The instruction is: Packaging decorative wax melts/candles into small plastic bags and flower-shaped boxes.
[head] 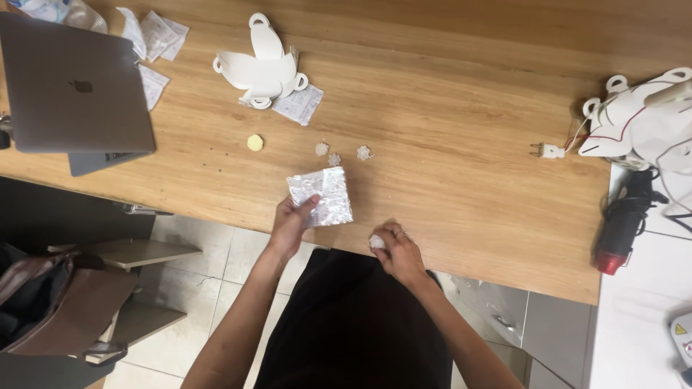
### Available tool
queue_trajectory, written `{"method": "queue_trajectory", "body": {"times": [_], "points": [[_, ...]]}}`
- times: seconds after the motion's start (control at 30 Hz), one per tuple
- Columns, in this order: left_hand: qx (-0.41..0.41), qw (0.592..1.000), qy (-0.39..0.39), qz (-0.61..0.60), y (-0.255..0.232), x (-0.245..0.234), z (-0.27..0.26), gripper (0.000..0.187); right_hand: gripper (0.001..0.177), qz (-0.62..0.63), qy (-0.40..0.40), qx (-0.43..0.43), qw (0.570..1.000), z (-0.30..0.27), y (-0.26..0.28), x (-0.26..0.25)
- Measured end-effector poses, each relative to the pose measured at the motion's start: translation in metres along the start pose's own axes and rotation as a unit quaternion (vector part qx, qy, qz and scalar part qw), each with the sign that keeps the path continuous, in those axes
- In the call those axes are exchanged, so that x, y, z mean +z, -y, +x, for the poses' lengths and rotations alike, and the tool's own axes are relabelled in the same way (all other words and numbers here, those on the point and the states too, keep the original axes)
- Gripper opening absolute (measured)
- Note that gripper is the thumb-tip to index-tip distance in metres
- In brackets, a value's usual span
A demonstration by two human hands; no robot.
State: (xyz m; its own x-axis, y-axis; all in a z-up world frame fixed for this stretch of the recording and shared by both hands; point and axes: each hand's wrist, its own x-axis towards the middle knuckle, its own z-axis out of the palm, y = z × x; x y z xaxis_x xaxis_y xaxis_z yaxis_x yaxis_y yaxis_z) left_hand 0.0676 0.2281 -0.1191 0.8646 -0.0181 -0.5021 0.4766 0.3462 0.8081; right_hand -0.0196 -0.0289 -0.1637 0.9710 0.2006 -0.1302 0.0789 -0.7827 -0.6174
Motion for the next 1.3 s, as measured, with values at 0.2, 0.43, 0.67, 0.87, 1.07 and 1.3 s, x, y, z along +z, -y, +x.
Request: {"method": "queue_trajectory", "body": {"times": [0.2, 0.43, 0.67, 0.87, 1.07, 1.3], "points": [[0.035, 0.993, 0.112, 0.026, -0.030, 0.048, -0.031, 0.026, 0.038, 0.302, -0.073, 0.144, 0.940, 0.024, 0.004, -0.004], [0.089, 0.975, 0.176, 0.100, -0.071, 0.116, -0.071, 0.026, 0.041, 0.805, -0.041, 0.165, 0.569, 0.020, 0.076, -0.132], [0.151, 0.968, 0.168, 0.105, -0.044, 0.137, -0.064, 0.010, 0.033, 0.894, 0.012, -0.052, 0.445, -0.020, 0.019, -0.147], [0.181, 0.964, 0.122, 0.149, -0.046, 0.160, -0.071, 0.020, 0.035, 0.752, -0.121, 0.050, 0.646, -0.042, 0.040, -0.186], [0.174, 0.964, 0.172, 0.105, -0.040, 0.180, -0.073, 0.020, 0.051, 0.729, -0.100, 0.047, 0.676, -0.052, 0.026, -0.190], [0.187, 0.956, 0.191, 0.120, -0.022, 0.195, -0.069, 0.019, 0.051, 0.459, -0.228, 0.032, 0.858, -0.063, 0.050, -0.211]]}}
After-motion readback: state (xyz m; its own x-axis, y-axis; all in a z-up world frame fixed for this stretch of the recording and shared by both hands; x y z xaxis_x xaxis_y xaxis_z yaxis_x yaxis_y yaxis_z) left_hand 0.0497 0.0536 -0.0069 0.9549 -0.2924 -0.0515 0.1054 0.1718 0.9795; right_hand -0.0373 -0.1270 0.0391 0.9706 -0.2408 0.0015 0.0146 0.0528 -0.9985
